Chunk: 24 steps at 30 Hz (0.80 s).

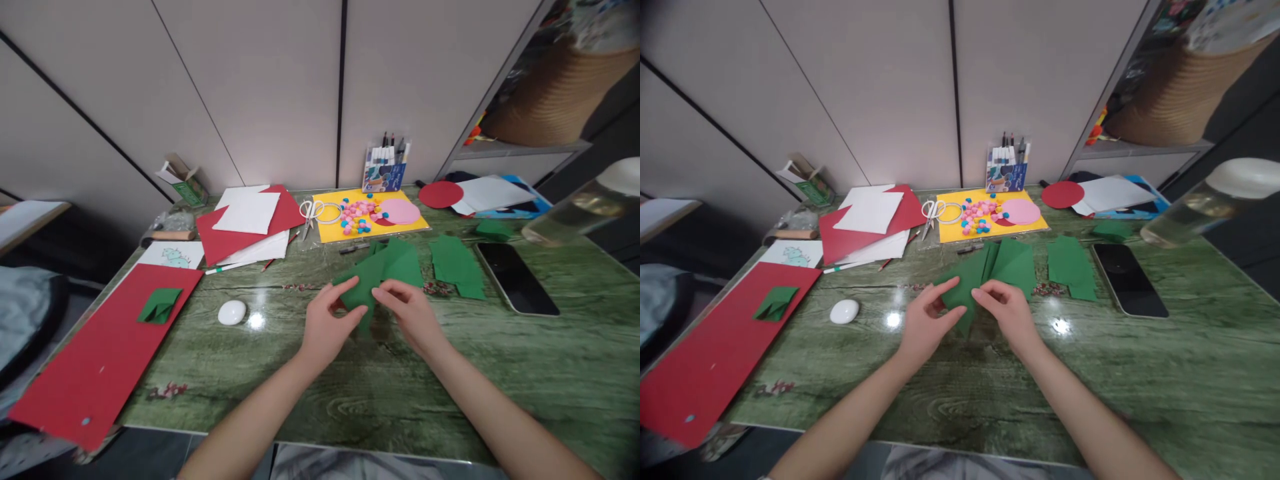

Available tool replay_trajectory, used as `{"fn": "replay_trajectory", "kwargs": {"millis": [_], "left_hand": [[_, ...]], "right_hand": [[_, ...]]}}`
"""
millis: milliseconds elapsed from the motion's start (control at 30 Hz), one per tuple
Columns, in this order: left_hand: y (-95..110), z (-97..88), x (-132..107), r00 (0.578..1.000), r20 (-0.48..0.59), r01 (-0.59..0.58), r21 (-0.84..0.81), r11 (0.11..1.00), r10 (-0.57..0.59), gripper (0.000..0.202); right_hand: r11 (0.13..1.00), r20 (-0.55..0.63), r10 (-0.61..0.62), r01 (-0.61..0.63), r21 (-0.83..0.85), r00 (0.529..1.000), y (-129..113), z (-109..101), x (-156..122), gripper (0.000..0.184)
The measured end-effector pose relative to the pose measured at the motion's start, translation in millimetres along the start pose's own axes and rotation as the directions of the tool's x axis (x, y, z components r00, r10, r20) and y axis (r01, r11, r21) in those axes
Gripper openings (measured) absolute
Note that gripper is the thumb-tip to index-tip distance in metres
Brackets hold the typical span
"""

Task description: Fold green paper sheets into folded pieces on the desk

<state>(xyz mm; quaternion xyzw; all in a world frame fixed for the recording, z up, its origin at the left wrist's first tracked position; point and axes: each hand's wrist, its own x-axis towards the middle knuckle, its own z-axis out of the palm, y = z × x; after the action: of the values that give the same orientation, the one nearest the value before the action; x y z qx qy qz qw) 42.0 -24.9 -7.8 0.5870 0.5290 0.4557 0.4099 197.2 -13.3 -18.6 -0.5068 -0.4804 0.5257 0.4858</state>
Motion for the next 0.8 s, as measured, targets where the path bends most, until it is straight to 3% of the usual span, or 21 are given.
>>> {"fn": "replay_trajectory", "kwargs": {"millis": [133,233,333,467,633,800], "left_hand": [[-2.4,1.9,0.3,0.999,0.027,-0.026,-0.007,1.0,0.026,0.059],[-0.8,1.1,0.8,0.996,0.046,-0.072,0.033,0.997,0.071,0.04],[0.5,0.2,1.6,0.996,0.084,-0.039,0.061,0.997,0.034,0.017],[0.9,0.6,2.9,0.999,0.034,-0.016,0.023,1.0,0.015,0.021],[3.5,-0.1,3.1,0.999,0.04,-0.025,0.004,1.0,0.024,0.022],[7.0,-0.6,0.7,0.996,0.086,-0.006,0.008,1.0,0.005,0.021]], "right_hand": [[0.998,0.055,0.018,-0.015,-0.059,0.998,-2.4,0.3,-0.1,0.026],[0.994,0.085,0.032,-0.023,-0.104,0.996,-4.6,1.5,-0.3,0.027],[0.993,0.079,0.033,-0.024,-0.119,0.996,-5.8,3.0,-0.4,0.027],[0.995,0.071,0.036,-0.029,-0.1,0.997,-3.1,5.7,-0.8,0.026],[0.993,0.012,0.098,-0.099,0.065,0.995,1.0,7.9,-1.4,0.026],[0.95,-0.118,0.141,-0.101,0.294,0.983,-2.9,-1.5,5.1,0.02]]}}
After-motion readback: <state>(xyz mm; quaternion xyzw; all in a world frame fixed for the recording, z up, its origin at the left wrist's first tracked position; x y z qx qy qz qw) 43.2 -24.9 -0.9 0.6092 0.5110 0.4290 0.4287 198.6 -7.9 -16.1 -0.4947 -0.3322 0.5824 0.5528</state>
